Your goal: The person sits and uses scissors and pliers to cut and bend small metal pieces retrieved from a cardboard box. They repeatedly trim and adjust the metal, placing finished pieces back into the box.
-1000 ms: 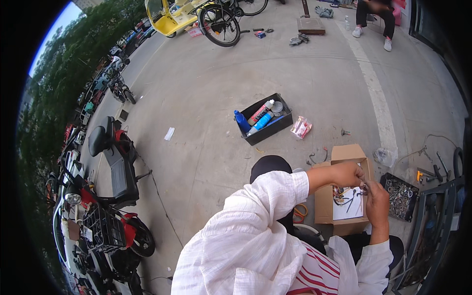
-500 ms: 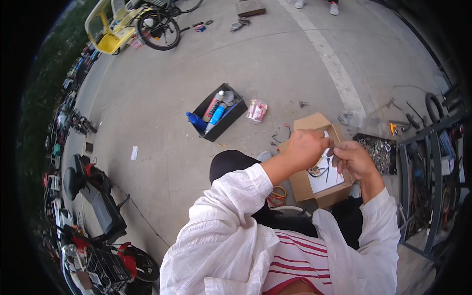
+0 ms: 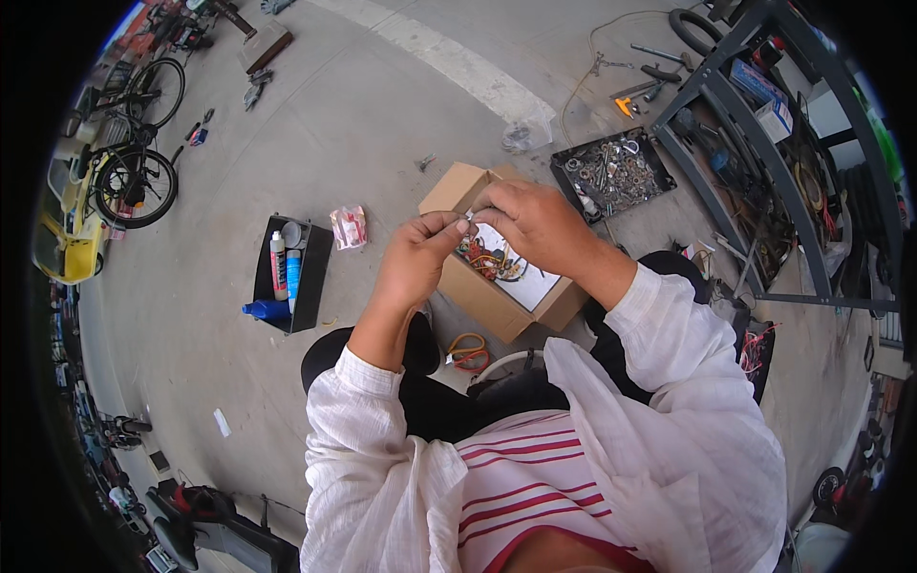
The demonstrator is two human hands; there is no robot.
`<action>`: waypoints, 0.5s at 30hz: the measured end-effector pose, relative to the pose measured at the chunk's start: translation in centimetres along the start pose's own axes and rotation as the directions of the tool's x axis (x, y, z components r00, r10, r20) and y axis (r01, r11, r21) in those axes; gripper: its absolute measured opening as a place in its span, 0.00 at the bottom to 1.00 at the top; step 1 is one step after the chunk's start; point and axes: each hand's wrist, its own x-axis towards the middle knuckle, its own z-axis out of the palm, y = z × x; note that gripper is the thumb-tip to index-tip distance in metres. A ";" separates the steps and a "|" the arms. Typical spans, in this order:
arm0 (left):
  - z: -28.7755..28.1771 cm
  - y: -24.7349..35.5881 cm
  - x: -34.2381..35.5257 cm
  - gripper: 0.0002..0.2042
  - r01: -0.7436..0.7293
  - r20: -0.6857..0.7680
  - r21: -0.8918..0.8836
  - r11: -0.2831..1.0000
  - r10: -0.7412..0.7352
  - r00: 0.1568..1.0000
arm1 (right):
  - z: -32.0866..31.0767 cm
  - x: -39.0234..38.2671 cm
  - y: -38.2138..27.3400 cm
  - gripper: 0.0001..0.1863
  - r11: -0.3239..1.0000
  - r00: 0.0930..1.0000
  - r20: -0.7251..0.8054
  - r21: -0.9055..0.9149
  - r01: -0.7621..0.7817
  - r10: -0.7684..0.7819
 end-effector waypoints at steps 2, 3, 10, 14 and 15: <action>-0.6 0.1 -0.5 0.08 -0.119 -0.037 0.293 0.949 0.136 0.990 | 1.0 0.3 0.1 0.07 1.000 0.999 -0.047 0.013 -0.019 0.020; -0.3 0.3 -1.2 0.07 -0.191 -0.079 0.571 0.799 0.284 0.956 | 1.3 0.3 0.3 0.09 0.936 0.963 0.105 0.229 -0.266 0.247; -2.9 1.6 -0.3 0.06 -0.195 -0.175 0.646 0.738 0.392 0.903 | 1.8 1.0 6.2 0.13 0.409 0.752 0.331 0.679 -0.609 0.570; -8.6 3.2 0.4 0.11 -0.189 -0.325 -0.317 0.929 0.080 0.942 | 7.0 -1.7 16.1 0.12 0.623 0.663 0.201 0.229 -0.748 0.721; -9.0 3.1 0.3 0.11 -0.210 -0.345 -0.399 0.892 0.066 0.936 | 9.4 -2.9 18.1 0.11 0.703 0.709 0.180 0.107 -0.704 0.682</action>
